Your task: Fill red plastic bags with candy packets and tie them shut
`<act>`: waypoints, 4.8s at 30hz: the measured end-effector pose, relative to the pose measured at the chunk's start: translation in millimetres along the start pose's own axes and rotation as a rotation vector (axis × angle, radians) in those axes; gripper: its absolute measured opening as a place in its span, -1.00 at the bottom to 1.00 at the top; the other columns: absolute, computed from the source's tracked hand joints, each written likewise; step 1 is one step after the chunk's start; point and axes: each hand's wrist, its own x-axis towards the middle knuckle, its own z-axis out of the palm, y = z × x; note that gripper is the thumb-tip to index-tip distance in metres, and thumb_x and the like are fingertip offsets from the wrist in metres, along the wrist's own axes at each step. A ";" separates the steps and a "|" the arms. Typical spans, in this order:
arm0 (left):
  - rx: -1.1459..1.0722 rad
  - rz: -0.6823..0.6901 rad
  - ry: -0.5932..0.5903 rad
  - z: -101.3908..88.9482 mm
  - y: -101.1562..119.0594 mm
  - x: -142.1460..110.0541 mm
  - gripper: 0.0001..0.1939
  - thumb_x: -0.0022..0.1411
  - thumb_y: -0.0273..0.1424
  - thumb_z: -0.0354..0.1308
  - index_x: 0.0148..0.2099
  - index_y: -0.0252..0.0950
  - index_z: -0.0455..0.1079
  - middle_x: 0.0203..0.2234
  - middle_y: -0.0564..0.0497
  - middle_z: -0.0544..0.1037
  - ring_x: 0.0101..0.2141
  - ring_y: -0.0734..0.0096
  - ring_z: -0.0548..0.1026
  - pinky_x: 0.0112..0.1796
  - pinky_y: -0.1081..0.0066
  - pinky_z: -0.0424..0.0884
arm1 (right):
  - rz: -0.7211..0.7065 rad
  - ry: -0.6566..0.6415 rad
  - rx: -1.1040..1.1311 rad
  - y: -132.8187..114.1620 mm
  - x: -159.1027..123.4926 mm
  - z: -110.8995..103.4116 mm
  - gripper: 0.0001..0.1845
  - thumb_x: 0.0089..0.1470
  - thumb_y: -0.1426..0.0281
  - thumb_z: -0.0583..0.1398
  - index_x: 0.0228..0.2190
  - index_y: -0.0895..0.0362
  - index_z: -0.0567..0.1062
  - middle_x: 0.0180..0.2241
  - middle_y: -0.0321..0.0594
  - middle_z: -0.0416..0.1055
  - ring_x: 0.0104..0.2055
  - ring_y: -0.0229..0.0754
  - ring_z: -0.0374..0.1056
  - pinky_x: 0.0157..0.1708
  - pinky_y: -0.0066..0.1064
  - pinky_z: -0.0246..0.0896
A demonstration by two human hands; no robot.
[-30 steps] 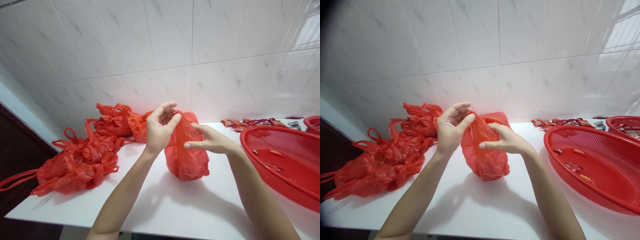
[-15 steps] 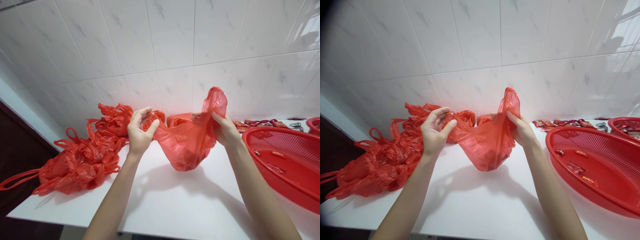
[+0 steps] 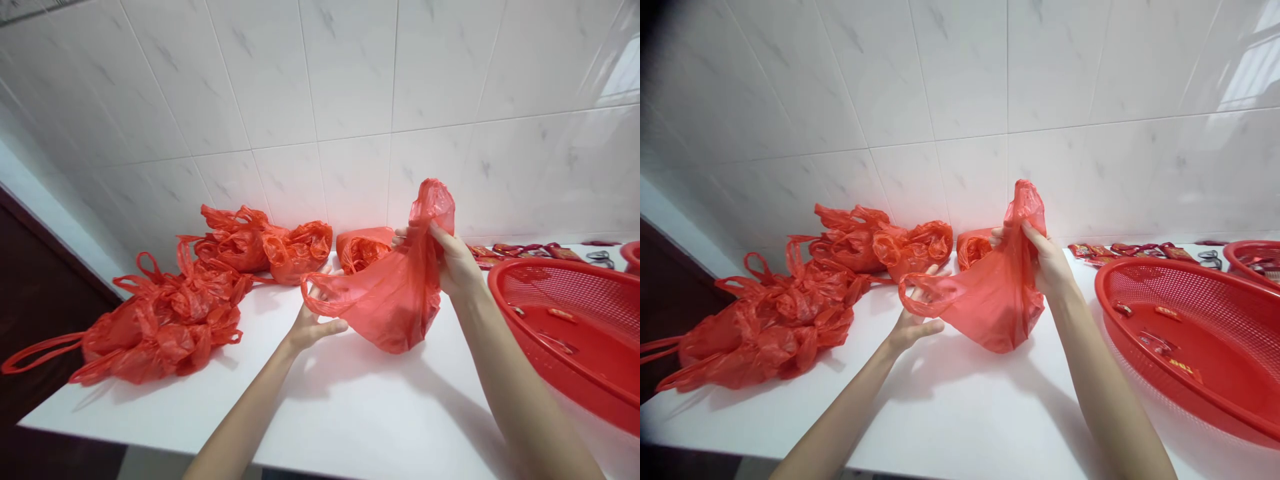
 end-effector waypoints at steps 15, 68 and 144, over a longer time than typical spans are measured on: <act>-0.404 -0.170 0.373 18.1 54.3 50.8 -0.69 -0.20 -0.23 0.49 -0.43 -0.30 0.55 -0.51 0.04 0.61 -0.47 0.37 0.55 -0.34 0.41 0.48 | 0.026 -0.094 -0.006 -3.4 3.4 -7.6 -0.62 0.01 0.03 0.35 -0.33 0.04 0.43 -0.57 -0.46 0.30 -0.64 -0.35 0.09 -0.40 -0.38 0.38; -0.046 -0.448 -0.553 36.3 51.9 71.6 -0.63 0.22 -0.28 -0.03 -0.54 -0.25 0.45 -0.63 -0.03 0.53 -0.41 0.27 0.50 -0.32 0.37 0.41 | -0.090 -0.576 -1.044 0.5 -17.0 21.4 -0.71 -0.04 0.64 0.06 -0.32 0.10 0.43 -0.44 -0.31 0.50 -0.40 -0.22 0.32 -0.40 -0.42 0.12; -0.075 0.163 0.130 42.0 64.8 69.9 -0.90 0.05 -0.42 0.40 -0.33 -0.27 0.56 -0.40 0.02 0.60 -0.32 0.41 0.55 -0.20 0.40 0.50 | 0.087 -0.565 -0.694 37.1 -3.0 13.1 -0.55 0.09 0.14 0.36 -0.03 0.06 0.50 -0.17 -0.20 0.49 -0.14 -0.09 0.41 -0.16 -0.24 0.39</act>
